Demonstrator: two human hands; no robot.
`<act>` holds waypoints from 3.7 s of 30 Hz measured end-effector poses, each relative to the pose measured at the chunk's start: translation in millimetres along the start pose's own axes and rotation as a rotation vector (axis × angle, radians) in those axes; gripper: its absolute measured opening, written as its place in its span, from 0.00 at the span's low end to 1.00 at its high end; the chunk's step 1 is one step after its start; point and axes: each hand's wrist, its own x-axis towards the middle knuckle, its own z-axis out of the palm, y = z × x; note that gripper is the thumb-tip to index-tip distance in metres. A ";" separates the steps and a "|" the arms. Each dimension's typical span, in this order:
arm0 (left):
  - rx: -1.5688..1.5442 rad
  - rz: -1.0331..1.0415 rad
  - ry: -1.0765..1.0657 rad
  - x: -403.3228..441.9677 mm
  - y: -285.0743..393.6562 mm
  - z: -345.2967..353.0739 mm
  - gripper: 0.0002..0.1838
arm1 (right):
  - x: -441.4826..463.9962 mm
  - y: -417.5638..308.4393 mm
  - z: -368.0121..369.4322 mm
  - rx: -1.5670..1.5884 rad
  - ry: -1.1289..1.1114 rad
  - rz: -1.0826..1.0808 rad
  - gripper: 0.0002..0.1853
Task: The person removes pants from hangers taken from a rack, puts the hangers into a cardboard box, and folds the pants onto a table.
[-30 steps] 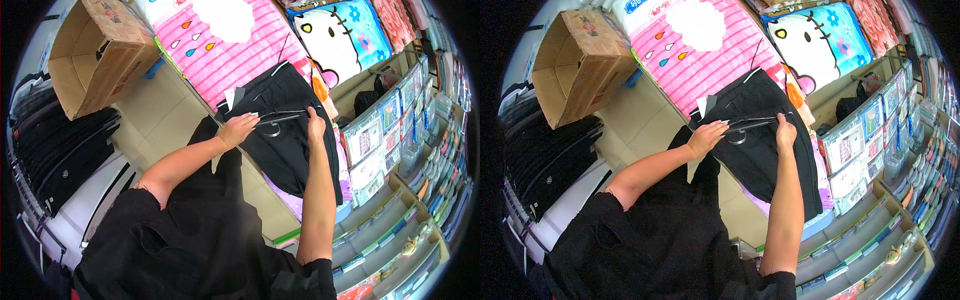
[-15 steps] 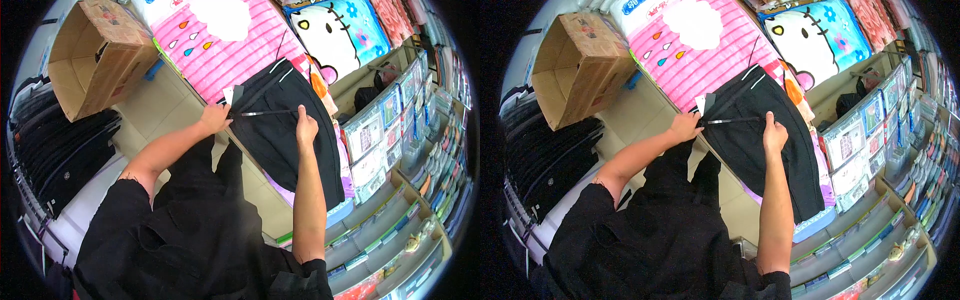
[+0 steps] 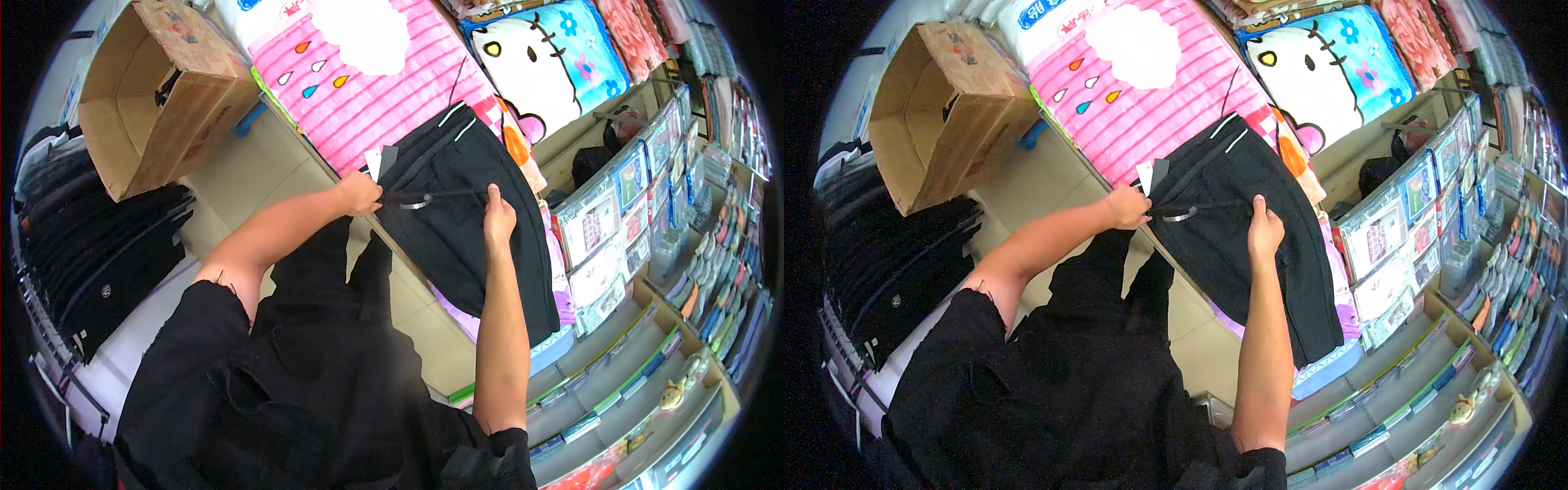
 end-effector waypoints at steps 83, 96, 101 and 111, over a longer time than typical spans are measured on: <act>-1.035 -0.679 1.148 -712.0 -217.9 26.6 0.09 | -438.5 -524.3 369.2 -0.460 -0.152 -1.446 0.20; -0.995 -1.066 0.833 -628.3 -332.4 -29.4 0.12 | -255.8 -605.8 693.3 -1.090 -0.533 -1.253 0.15; -1.127 -1.125 0.795 -617.2 -342.3 -38.1 0.13 | -209.3 -633.3 788.4 -1.106 -0.542 -1.295 0.13; -1.202 -1.102 0.834 -612.9 -350.1 -19.5 0.12 | -169.3 -641.7 884.6 -1.157 -0.502 -1.191 0.17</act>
